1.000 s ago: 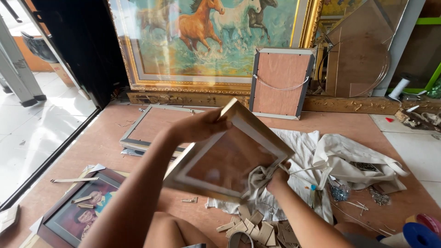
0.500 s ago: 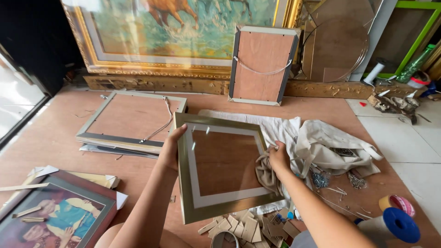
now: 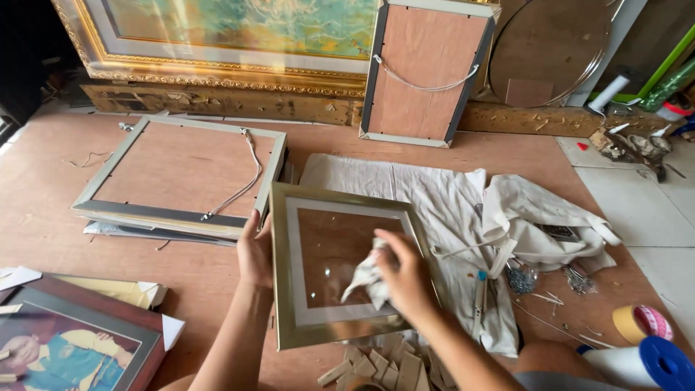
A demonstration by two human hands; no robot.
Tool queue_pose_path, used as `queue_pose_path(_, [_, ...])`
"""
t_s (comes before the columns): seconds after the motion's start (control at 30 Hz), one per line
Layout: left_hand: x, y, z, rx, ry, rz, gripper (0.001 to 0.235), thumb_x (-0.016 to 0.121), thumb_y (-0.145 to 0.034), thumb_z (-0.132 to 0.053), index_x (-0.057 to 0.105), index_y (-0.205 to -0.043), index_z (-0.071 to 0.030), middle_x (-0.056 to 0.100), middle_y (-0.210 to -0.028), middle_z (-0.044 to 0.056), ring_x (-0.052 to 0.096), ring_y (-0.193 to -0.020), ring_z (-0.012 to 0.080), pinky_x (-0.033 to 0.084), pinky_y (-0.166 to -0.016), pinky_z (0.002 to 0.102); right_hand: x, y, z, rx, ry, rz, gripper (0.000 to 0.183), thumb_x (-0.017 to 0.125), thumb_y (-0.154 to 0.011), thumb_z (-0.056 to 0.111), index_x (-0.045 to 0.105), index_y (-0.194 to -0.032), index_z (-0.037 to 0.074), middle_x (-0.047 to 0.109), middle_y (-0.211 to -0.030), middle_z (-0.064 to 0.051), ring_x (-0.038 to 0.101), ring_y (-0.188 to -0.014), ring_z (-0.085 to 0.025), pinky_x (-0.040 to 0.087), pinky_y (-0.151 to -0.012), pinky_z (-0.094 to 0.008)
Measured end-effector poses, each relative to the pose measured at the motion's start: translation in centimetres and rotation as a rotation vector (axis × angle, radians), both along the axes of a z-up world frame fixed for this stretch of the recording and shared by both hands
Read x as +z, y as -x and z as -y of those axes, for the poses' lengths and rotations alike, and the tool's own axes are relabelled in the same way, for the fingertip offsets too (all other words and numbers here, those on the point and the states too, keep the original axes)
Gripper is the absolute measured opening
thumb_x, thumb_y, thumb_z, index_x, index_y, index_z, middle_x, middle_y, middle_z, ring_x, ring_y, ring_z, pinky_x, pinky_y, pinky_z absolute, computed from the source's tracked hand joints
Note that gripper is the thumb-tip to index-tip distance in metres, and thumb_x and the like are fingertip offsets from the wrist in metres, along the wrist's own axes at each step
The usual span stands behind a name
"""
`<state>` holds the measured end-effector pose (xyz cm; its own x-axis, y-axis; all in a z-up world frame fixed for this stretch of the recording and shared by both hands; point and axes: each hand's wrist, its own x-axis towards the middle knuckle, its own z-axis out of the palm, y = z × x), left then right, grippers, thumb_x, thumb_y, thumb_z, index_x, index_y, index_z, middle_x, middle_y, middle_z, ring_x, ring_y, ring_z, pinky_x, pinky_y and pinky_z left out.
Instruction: The person sits on the floor and assembles a picture frame by attaching a metal hanging wire to the back using a staple gun. They wipe the frame with a cloth, remove protective plastic, and secure the wire at multiple points.
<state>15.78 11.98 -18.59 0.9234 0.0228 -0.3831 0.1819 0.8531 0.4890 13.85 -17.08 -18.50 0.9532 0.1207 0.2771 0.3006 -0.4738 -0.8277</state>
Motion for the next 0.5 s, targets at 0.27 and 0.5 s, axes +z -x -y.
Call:
queue_pose_path(0.27, [-1.0, -1.9, 0.4, -0.050, 0.080, 0.278, 0.079, 0.040, -0.111, -0.062, 0.042, -0.176, -0.018, 0.051, -0.172, 0.013, 0.050, -0.155, 0.0313, 0.035, -0.132, 0.046, 0.8, -1.3, -13.5, 0.334, 0.465, 0.162, 0.068, 0.034, -0.116, 0.042, 0.039, -0.170, 0.001, 0.036, -0.178, -0.023, 0.030, -0.166, -0.043, 0.022, -0.125, -0.071])
queue_pose_path(0.5, [0.8, -1.7, 0.4, -0.040, 0.042, 0.266, 0.082, 0.043, -0.110, -0.063, 0.037, -0.179, -0.019, 0.042, -0.182, 0.012, 0.042, -0.165, 0.0336, 0.031, -0.135, 0.052, -7.3, -11.6, -3.1, -0.100, 0.638, 0.039, 0.059, 0.048, -0.120, 0.046, 0.062, -0.162, 0.007, 0.059, -0.169, -0.018, 0.056, -0.154, -0.041, 0.049, -0.113, -0.071])
